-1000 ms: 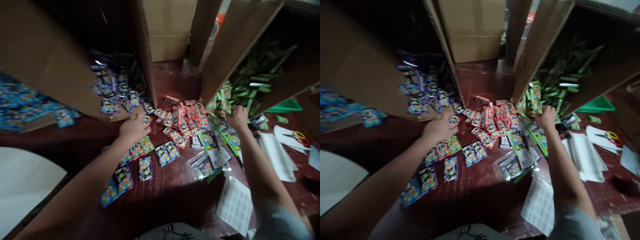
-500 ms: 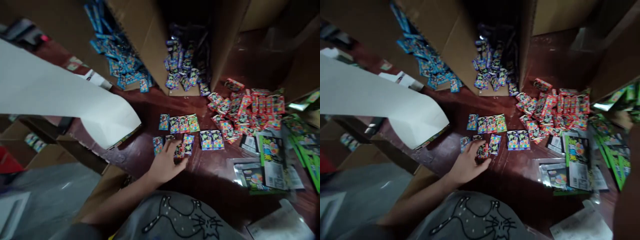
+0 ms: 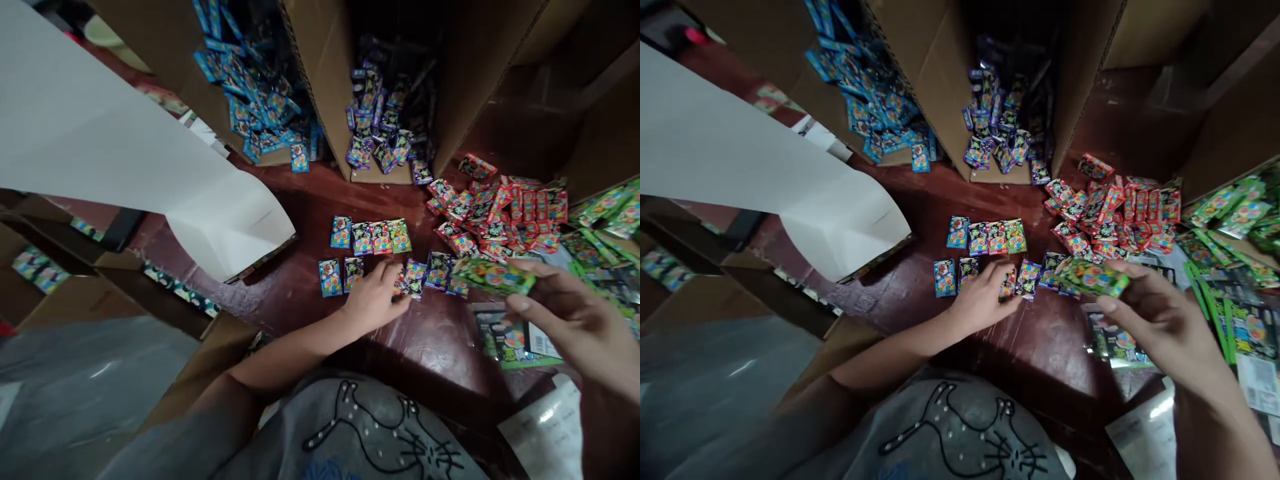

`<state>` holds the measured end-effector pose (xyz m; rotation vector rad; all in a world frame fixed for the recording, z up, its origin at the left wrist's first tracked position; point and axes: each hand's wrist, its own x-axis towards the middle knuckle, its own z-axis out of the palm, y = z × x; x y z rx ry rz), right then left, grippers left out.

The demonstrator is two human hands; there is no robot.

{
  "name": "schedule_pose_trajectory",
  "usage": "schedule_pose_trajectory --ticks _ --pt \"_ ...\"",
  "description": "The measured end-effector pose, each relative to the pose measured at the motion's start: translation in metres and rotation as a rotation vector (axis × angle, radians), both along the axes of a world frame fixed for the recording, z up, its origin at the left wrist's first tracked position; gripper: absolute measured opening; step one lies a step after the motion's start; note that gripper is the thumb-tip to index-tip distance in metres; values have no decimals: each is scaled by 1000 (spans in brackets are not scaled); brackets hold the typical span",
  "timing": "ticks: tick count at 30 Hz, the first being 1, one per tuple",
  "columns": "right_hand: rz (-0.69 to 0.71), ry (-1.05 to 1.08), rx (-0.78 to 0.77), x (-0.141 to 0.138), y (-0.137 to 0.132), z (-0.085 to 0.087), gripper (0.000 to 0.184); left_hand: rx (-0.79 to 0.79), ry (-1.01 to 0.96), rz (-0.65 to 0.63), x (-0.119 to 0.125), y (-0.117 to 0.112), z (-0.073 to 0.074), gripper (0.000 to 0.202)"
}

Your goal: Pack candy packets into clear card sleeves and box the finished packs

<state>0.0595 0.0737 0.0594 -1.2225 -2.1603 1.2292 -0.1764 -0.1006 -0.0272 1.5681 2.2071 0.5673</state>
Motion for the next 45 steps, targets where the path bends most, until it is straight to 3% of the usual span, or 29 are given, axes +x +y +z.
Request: schedule_pose_trajectory --ticks 3,5,8,11,13,17,20,22,26,28,32,34,38,42,45 --pt "227 -51 -268 -47 -3 0 64 26 141 42 -14 -10 -7 70" --pt "381 -202 -295 -84 1 -5 62 52 195 -6 -23 -18 -12 81" --pt "569 -540 -105 -136 6 -21 71 57 266 -72 -32 -27 -17 83" --pt "588 -771 190 -163 7 -36 78 37 305 -121 -41 -33 -14 73" --pt "586 -745 359 -159 4 -41 82 34 315 -136 -50 -42 -9 74" --pt "875 -513 506 -128 -5 -49 100 60 306 -55 -76 -80 -6 95" --pt "893 -475 545 -116 -13 -65 95 62 259 27 -98 -113 -24 124" --pt "869 -427 550 -119 -17 -78 89 33 250 2 -110 -124 -40 134" --pt "890 -331 520 -126 -19 -99 82 9 287 -114 -124 -107 -57 120" --pt "874 -307 541 -121 -18 -107 82 18 300 -136 -127 -92 -56 116" --pt "768 -244 613 -98 -19 -114 99 99 330 -139 -123 -73 -42 129" --pt "744 -229 619 -94 -21 -112 98 155 342 -175 -114 -69 -32 125" --pt "858 -325 609 -115 -26 -96 78 172 384 -365 -98 -60 -16 93" --pt "903 -452 578 -135 -24 -78 82 183 390 -413 -108 -60 -17 86" --pt "841 -358 562 -128 -20 -73 73 175 374 -403 -130 -76 -25 82"
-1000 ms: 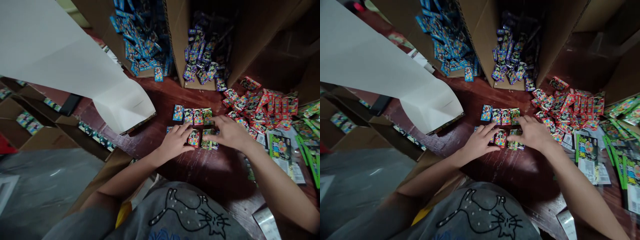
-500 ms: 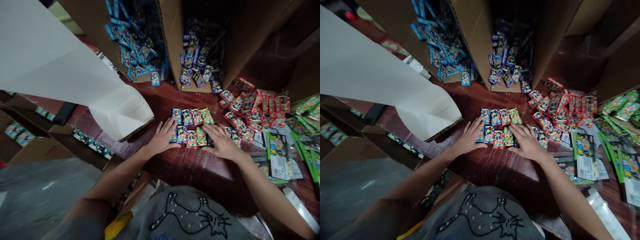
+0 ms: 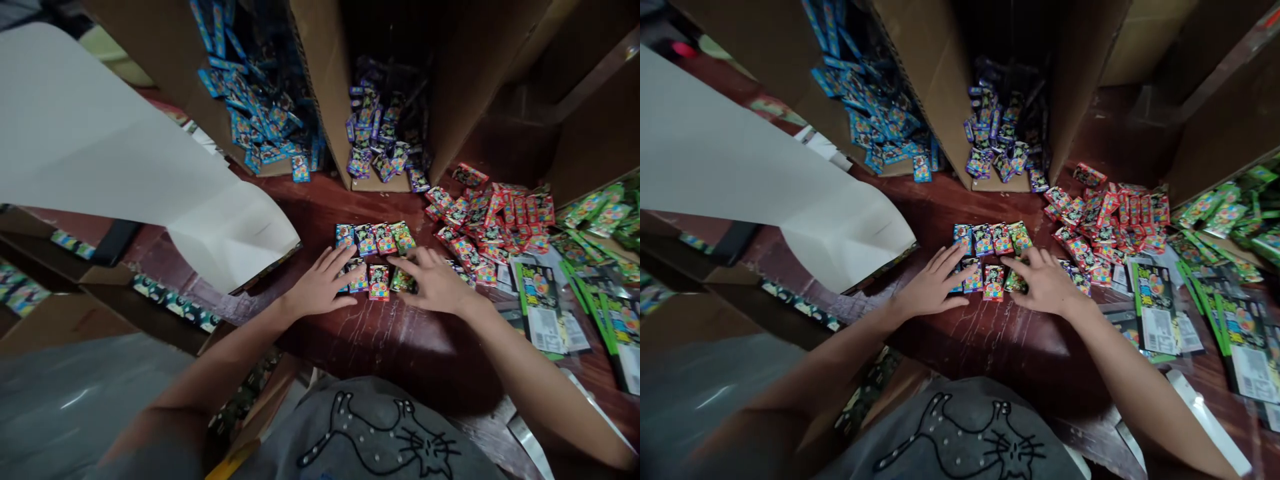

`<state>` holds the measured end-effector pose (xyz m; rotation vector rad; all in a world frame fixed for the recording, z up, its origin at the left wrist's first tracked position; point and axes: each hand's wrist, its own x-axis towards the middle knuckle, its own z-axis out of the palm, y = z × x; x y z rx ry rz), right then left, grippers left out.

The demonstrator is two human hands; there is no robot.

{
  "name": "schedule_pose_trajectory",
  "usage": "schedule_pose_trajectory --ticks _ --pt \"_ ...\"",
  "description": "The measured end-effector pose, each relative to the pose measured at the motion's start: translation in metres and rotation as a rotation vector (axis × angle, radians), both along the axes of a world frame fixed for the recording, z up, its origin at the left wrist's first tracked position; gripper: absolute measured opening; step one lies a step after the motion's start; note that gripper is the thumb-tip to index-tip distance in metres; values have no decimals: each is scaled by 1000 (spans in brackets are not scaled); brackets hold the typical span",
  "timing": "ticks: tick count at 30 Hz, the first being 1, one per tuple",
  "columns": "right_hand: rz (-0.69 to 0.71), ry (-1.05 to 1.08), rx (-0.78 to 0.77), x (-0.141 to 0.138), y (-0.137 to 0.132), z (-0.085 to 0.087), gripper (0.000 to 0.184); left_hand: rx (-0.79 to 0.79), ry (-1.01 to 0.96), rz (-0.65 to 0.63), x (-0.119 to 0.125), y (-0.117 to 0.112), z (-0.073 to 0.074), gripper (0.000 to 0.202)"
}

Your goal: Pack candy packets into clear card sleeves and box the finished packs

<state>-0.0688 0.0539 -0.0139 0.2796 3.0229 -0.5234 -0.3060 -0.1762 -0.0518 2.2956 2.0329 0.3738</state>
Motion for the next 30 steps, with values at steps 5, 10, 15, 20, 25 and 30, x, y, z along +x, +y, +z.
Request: schedule_pose_trajectory --ticks 5,10,15,20,25,30 --pt "-437 301 -190 12 1 -7 63 -95 -33 120 -20 -31 -12 95" --pt "-751 153 -226 -6 -17 -16 67 -111 -175 188 -20 -25 -21 97" --pt "-664 -63 250 -3 -40 -9 72 7 -125 227 -3 -7 -18 131" --pt "-325 37 470 17 -49 -4 64 -14 -17 124 20 7 -13 90" --pt "-222 67 407 10 -57 -19 46 -95 -37 54 8 23 -4 81" --pt "-291 75 336 25 -43 -9 66 -4 -13 502 -79 82 40 61"
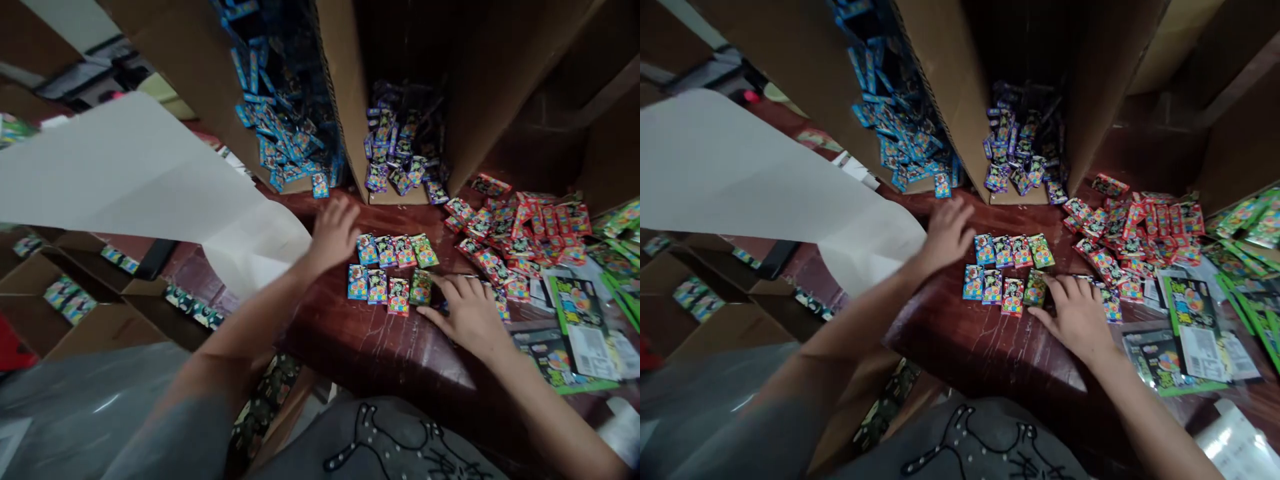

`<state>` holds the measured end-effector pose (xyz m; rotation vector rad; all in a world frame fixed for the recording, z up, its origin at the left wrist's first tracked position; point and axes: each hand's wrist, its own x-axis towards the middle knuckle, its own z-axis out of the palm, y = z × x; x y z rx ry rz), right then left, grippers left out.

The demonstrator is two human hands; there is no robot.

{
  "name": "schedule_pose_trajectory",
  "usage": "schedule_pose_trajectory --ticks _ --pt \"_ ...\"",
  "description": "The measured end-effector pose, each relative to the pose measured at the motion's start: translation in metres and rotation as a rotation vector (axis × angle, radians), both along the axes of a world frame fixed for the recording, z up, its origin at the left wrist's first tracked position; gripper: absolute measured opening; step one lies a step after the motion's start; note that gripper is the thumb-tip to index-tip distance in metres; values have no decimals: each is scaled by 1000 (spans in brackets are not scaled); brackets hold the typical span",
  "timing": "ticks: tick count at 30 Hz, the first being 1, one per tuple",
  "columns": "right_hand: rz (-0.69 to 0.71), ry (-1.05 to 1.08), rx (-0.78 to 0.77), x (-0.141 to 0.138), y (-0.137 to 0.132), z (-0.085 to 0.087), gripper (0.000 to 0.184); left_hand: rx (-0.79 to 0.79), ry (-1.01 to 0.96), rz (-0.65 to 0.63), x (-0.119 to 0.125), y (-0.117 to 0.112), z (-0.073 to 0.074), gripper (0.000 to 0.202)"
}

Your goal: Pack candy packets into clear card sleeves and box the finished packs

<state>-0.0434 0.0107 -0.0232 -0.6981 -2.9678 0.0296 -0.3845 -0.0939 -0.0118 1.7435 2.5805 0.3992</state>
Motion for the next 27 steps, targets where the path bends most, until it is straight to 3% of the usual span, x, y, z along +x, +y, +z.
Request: schedule_pose_trajectory --ticks 2,3,6,8,11,13,15,17,19,21,23,25,27 --pt "-5 -8 -67 19 7 5 84 -27 -12 152 -46 32 16 67" --pt "7 -24 -101 29 10 6 93 -30 -32 167 -67 47 21 72" --pt "68 -93 -178 56 11 3 114 -70 -125 219 -110 79 21 89" --pt "98 -124 -211 66 10 -3 112 -80 -156 256 -121 88 15 96" --pt "92 -118 -244 72 9 -8 94 -53 -125 326 -114 85 16 105" --pt "75 -97 -239 71 7 -8 80 -6 -83 372 -101 71 27 106" --pt "69 -80 -211 69 4 -8 72 56 -57 333 -81 48 47 97" --pt "54 -62 -166 66 -1 -8 72 77 -68 179 -55 16 66 83" --pt "30 -48 -109 66 -7 -8 71 5 -167 -8 -23 -24 73 72" --pt "29 -49 -74 69 -11 -7 63 -115 -406 -84 12 -63 64 67" --pt "105 -57 -104 74 -14 -2 53 -217 -609 -125 45 -98 41 52" --pt "257 -66 -187 75 -19 5 52 -231 -632 -166 71 -124 14 34" --pt "434 -72 -265 64 -27 10 59 -144 -512 -182 87 -142 -11 31"
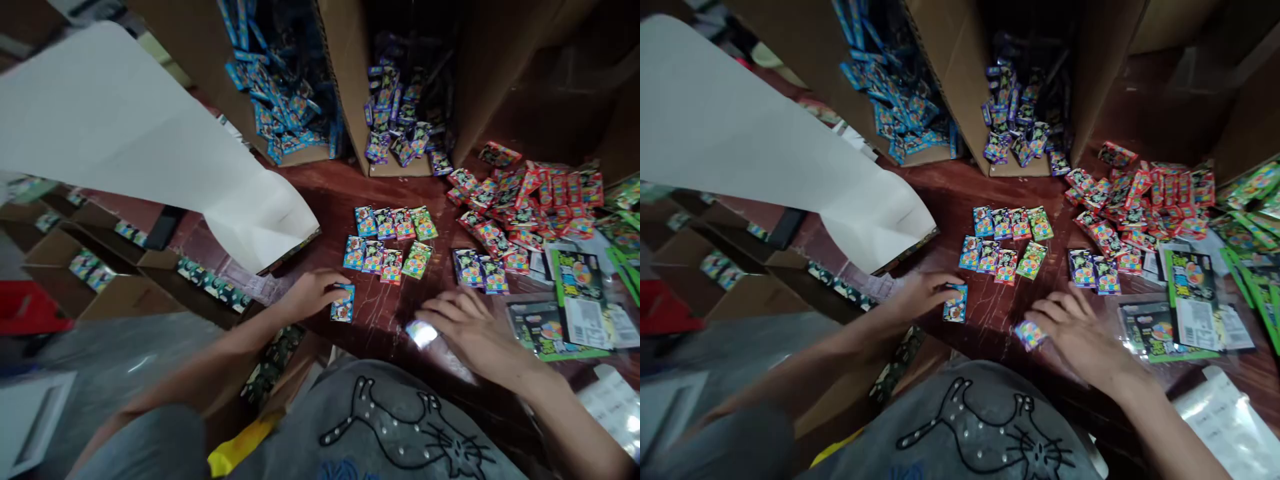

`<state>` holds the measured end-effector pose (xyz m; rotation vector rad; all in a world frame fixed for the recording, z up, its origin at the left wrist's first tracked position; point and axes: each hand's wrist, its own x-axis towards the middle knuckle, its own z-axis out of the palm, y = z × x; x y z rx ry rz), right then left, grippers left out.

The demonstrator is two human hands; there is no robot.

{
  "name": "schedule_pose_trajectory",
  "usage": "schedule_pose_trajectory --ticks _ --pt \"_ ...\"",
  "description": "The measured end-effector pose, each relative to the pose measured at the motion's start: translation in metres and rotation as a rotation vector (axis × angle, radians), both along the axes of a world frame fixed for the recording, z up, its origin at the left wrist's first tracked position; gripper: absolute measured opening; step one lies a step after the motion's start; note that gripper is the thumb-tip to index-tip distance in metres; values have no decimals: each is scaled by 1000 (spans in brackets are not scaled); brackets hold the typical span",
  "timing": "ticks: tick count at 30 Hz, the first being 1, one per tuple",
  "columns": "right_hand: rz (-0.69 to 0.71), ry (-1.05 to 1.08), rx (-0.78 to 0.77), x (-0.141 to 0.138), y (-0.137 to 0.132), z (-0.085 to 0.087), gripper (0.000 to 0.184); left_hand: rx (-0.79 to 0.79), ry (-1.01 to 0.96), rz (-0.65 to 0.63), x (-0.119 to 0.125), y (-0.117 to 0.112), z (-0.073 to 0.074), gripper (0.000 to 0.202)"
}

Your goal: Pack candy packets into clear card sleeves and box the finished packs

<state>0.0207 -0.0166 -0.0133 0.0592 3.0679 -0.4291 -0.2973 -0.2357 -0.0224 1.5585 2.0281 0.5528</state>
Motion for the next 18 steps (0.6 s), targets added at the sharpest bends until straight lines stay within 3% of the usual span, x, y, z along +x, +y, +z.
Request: schedule_pose_trajectory --ticks 3,5,9,13,15,17,18 --pt "163 30 -21 -40 -21 -2 58 130 251 81 14 -14 -26 45" --pt "197 80 6 -74 -33 -10 49 120 320 137 20 -15 -39 62" --pt "77 194 60 -115 -41 -31 46 64 329 181 30 -2 -58 65" --pt "-226 201 41 -109 -31 -39 60 118 364 271 41 16 -60 63" --pt "-290 167 16 -99 -23 -42 77 159 384 309 49 22 -54 65" --pt "-287 137 14 -88 -13 -43 81 204 417 250 59 24 -49 71" --pt "-281 135 19 -83 -8 -43 79 229 440 161 64 24 -47 74"
